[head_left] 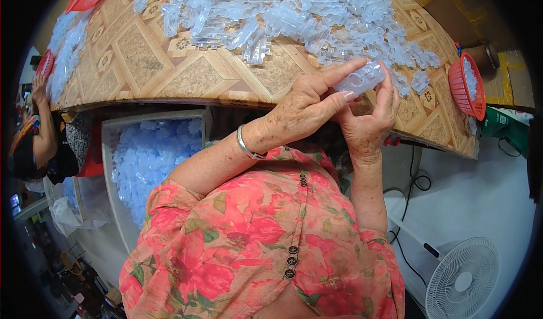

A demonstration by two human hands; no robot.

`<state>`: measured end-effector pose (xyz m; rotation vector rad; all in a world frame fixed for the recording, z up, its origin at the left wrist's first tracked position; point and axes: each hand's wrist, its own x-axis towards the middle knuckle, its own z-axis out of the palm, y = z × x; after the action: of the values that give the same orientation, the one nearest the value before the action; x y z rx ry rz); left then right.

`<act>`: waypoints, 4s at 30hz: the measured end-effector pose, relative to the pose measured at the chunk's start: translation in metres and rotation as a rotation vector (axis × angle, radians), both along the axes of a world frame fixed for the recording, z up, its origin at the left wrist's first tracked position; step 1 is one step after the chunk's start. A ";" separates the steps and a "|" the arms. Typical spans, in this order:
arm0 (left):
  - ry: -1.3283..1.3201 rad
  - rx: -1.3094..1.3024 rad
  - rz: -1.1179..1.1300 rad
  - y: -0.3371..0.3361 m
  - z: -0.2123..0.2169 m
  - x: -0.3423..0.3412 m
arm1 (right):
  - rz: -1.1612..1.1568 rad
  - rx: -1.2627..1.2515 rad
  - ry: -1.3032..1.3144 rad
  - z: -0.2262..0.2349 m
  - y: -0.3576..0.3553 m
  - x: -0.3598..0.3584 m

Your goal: The person sits on the floor and assembles small, clear plastic containers by hand. They pick up two halves of a container, align them, and press them together to form a complete unit, then place the finished item on the floor. The process is repeated continuously with a large pile of parts available nearby.

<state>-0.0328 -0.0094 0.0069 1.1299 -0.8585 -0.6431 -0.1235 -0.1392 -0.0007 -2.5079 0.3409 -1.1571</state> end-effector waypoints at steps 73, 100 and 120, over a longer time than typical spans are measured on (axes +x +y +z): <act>-0.776 0.126 0.350 0.008 -0.010 0.038 | -0.284 0.024 0.738 0.046 -0.133 0.095; -0.816 0.091 0.383 0.012 -0.017 0.040 | -0.068 0.199 0.537 0.027 -0.051 -0.028; -0.821 0.082 0.422 0.011 -0.023 0.039 | 0.278 0.119 0.214 0.031 -0.004 0.012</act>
<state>0.0057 0.0012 -0.0163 1.6226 -1.2291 0.1725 -0.1116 -0.1433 0.0302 -2.4802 0.1048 -0.7436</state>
